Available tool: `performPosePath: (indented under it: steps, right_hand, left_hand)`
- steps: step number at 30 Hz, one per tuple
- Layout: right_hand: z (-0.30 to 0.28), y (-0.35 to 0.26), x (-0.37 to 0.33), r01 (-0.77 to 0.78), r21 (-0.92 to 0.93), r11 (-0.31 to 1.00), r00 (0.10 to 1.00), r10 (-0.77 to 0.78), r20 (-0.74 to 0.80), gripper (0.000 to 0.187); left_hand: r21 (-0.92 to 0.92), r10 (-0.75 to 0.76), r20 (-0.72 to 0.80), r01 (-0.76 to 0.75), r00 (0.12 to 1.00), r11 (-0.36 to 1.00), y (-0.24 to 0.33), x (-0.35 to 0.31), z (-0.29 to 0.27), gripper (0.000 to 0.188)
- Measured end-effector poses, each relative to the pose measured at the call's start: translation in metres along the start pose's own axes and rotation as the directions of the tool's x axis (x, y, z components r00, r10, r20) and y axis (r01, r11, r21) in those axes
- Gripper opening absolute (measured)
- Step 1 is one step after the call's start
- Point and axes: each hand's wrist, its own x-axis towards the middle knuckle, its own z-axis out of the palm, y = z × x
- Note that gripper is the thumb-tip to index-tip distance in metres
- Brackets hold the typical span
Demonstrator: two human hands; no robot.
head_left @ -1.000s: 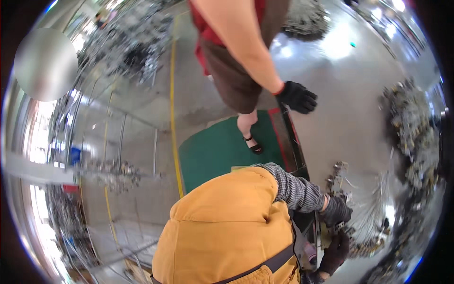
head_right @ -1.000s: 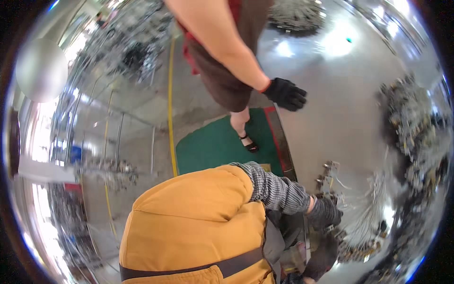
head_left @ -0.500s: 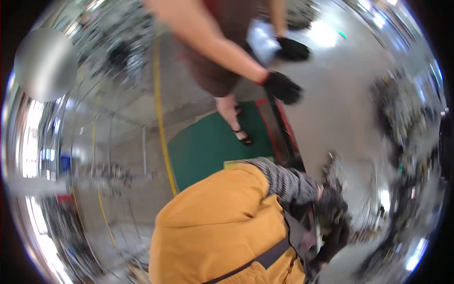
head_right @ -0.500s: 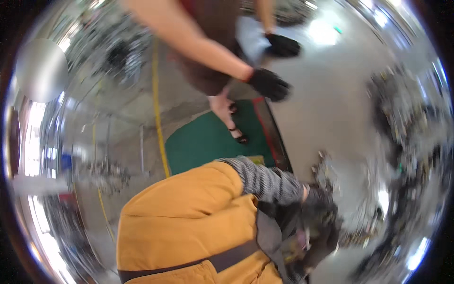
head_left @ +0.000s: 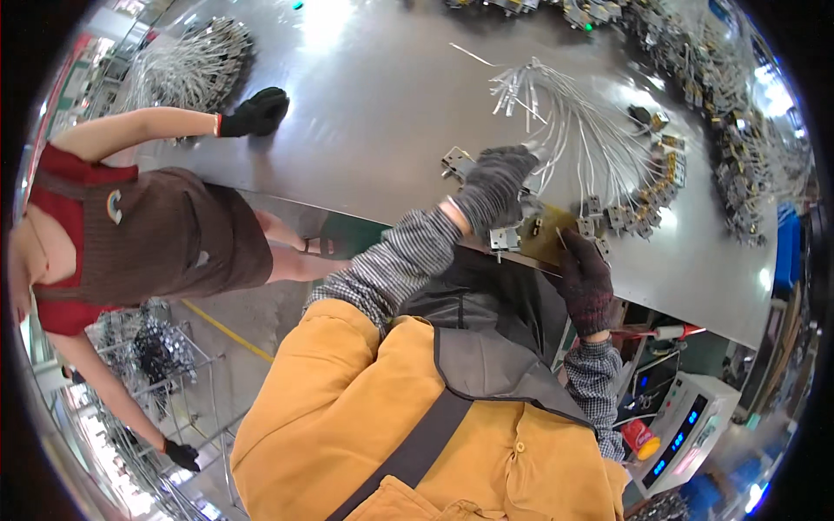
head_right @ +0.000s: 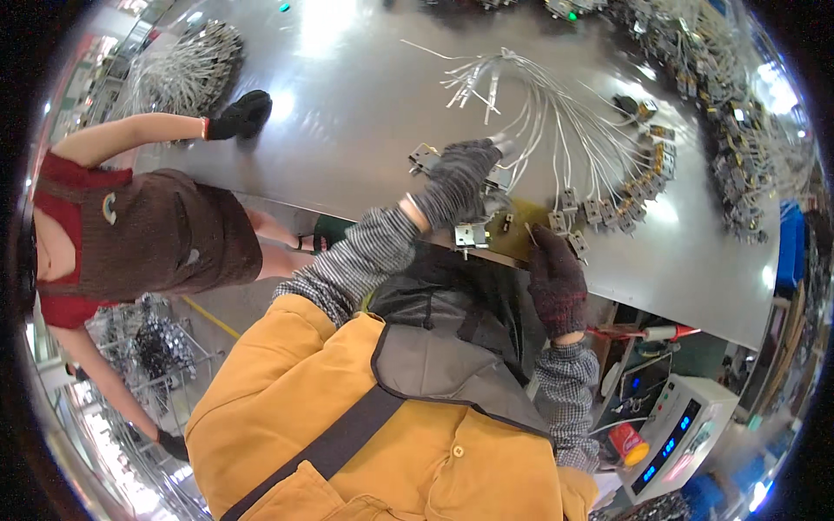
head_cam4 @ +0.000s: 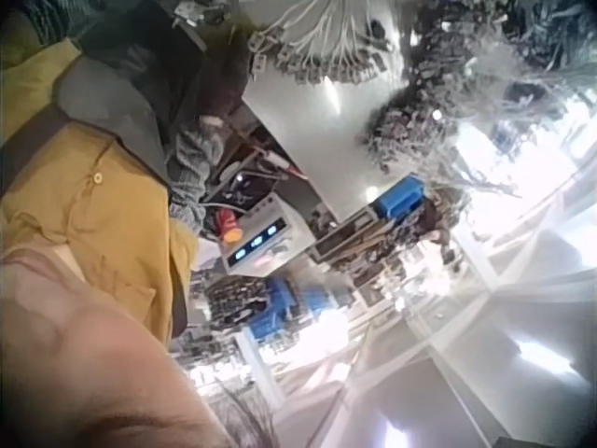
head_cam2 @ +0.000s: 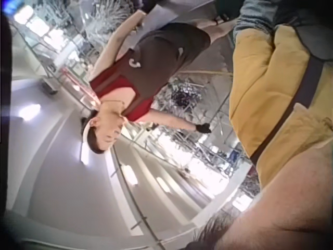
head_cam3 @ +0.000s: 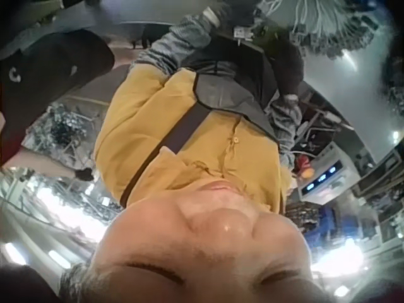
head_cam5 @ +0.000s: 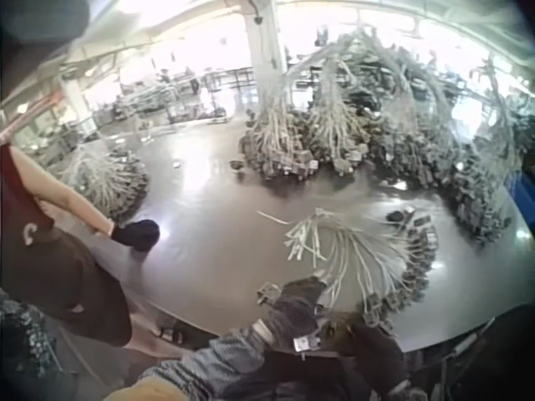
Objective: Assembling electrical wiring harnesses on a manual assembly jig.
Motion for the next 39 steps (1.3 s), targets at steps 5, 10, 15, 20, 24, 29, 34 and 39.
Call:
performPosePath:
  steps: [5,10,15,20,24,29,34,39]
  right_hand:
    - [-0.001,-0.007,0.003,0.007,-0.027,1.000,1.000,-0.007,0.029,0.031]
    - [-0.004,-0.001,-0.002,-0.003,-0.048,0.999,1.000,0.004,0.010,0.030]
    - [-0.003,0.006,0.005,-0.050,0.010,0.999,0.998,0.050,0.027,0.028]
    - [-0.021,0.006,0.001,-0.061,-0.038,0.997,0.997,0.059,-0.051,0.028]
    - [-0.020,0.012,-0.009,-0.105,-0.049,0.993,0.994,0.103,-0.039,0.030]
    - [-0.007,0.028,-0.014,-0.006,0.007,1.000,0.994,0.006,-0.112,0.027]
    - [-0.011,0.002,-0.026,-0.083,0.047,0.995,0.996,0.083,-0.011,0.023]
    - [-0.017,-0.033,-0.017,0.086,-0.067,0.994,0.994,-0.091,-0.060,0.025]
  left_hand:
    - [-0.059,-0.077,0.392,0.109,0.917,0.992,-0.026,0.004,-0.007,0.054]
    - [-0.703,-0.256,0.341,0.426,0.905,0.569,-0.029,0.005,-0.018,0.040]
    - [-0.809,-0.391,0.269,0.427,0.880,0.405,0.014,-0.016,0.016,0.045]
    - [-0.439,-0.246,0.478,0.472,0.843,0.764,0.013,-0.021,0.005,0.044]
    - [-0.413,-0.215,0.608,0.536,0.764,0.736,0.008,-0.018,0.003,0.042]
    - [-0.214,-0.129,0.593,0.310,0.795,0.927,0.012,-0.017,0.008,0.048]
    - [-0.038,-0.009,0.513,0.033,0.859,0.999,0.039,-0.020,0.005,0.059]
    - [-0.029,-0.061,0.398,0.079,0.915,0.996,0.056,-0.027,0.018,0.063]
